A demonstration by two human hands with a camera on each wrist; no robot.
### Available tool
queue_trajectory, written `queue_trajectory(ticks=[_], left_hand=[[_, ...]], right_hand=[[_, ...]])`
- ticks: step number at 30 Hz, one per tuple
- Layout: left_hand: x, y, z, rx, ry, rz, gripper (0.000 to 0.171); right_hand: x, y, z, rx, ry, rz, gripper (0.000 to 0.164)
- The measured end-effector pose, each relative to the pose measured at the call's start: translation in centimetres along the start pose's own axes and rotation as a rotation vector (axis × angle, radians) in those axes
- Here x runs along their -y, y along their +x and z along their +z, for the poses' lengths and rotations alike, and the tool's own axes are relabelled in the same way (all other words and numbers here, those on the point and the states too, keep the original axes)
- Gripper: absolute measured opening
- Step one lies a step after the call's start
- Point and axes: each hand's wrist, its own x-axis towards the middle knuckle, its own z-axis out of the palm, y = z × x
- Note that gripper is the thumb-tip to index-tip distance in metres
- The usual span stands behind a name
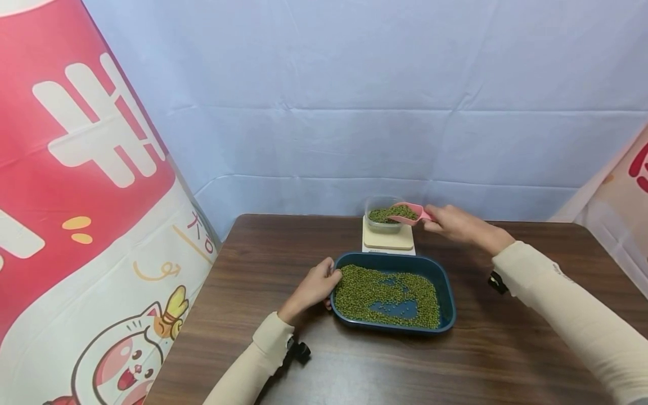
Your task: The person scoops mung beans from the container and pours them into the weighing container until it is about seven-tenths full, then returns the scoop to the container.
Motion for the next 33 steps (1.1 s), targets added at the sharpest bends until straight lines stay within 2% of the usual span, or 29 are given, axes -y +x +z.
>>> queue_trajectory(ticks=[13, 23, 33], left_hand=[[0.1, 0.0, -0.1, 0.001, 0.011, 0.004, 0.021], [0.0, 0.0, 0.0, -0.006, 0.023, -0.006, 0.022], [0.0, 0.0, 0.0, 0.005, 0.009, -0.002, 0.021]], right_hand=[[0.1, 0.5, -0.3, 0.025, -0.006, 0.017, 0.014], [0.5, 1.0, -1.2, 0.08, -0.027, 0.055, 0.015], [0.8, 1.3, -1.7, 0.085, -0.065, 0.026, 0.017]])
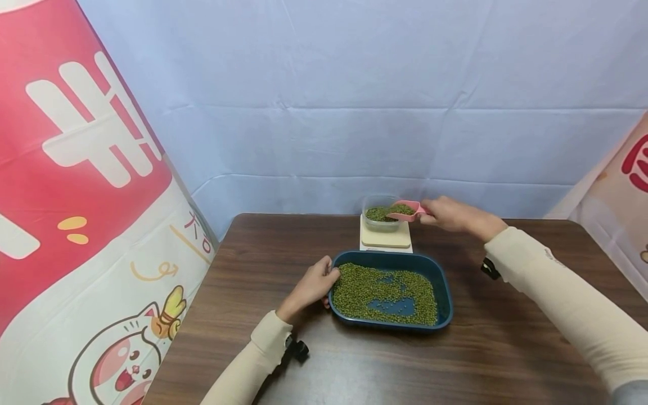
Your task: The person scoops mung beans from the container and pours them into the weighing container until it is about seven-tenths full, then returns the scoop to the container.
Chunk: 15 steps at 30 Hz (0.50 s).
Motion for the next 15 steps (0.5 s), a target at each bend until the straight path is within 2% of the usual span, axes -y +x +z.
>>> queue_trajectory(ticks=[15], left_hand=[[-0.06, -0.12, 0.0, -0.002, 0.015, 0.012, 0.022]], right_hand=[[0.02, 0.19, -0.53, 0.053, 0.006, 0.035, 0.014]])
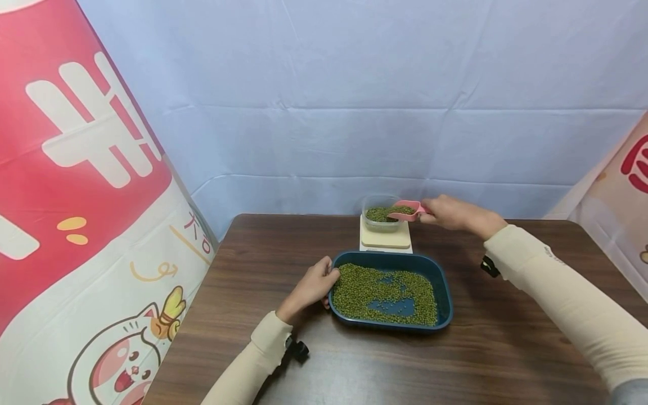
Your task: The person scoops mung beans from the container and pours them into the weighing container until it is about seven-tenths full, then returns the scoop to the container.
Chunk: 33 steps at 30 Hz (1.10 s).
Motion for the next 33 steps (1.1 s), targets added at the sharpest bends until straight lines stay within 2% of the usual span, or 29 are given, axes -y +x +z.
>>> queue_trajectory(ticks=[15, 33], left_hand=[[0.2, 0.2, 0.1, -0.001, -0.003, 0.004, 0.022], [0.1, 0.1, 0.0, -0.004, -0.006, -0.004, 0.021]], right_hand=[[0.3, 0.3, -0.6, -0.016, -0.061, -0.053, 0.019], [0.7, 0.4, -1.5, 0.012, -0.065, -0.042, 0.016]])
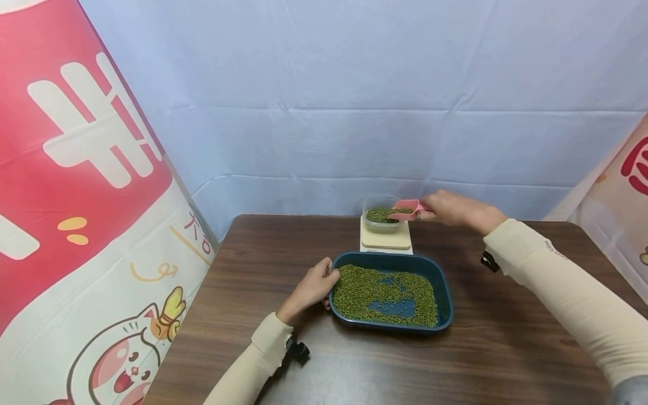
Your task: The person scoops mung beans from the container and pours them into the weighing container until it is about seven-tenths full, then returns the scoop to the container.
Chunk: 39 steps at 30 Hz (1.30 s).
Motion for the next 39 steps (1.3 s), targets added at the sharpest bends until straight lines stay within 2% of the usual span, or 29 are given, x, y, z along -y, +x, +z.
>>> queue_trajectory(ticks=[9, 15, 24, 31, 39], left_hand=[[0.0, 0.1, 0.0, -0.017, 0.009, -0.012, 0.022], [0.0, 0.1, -0.2, -0.017, 0.019, -0.01, 0.022], [0.0, 0.1, -0.4, -0.017, 0.005, -0.006, 0.022], [0.0, 0.1, -0.4, -0.019, 0.007, -0.009, 0.022], [0.2, 0.2, -0.2, -0.027, 0.016, -0.01, 0.022]], right_hand=[[0.2, 0.1, -0.6, 0.009, 0.005, 0.002, 0.016], [0.3, 0.3, -1.0, 0.02, -0.042, -0.011, 0.016], [0.6, 0.3, -1.5, 0.04, -0.055, 0.015, 0.015], [0.8, 0.4, -1.8, 0.051, -0.065, 0.032, 0.022], [0.7, 0.5, -1.8, 0.048, -0.058, 0.022, 0.018]])
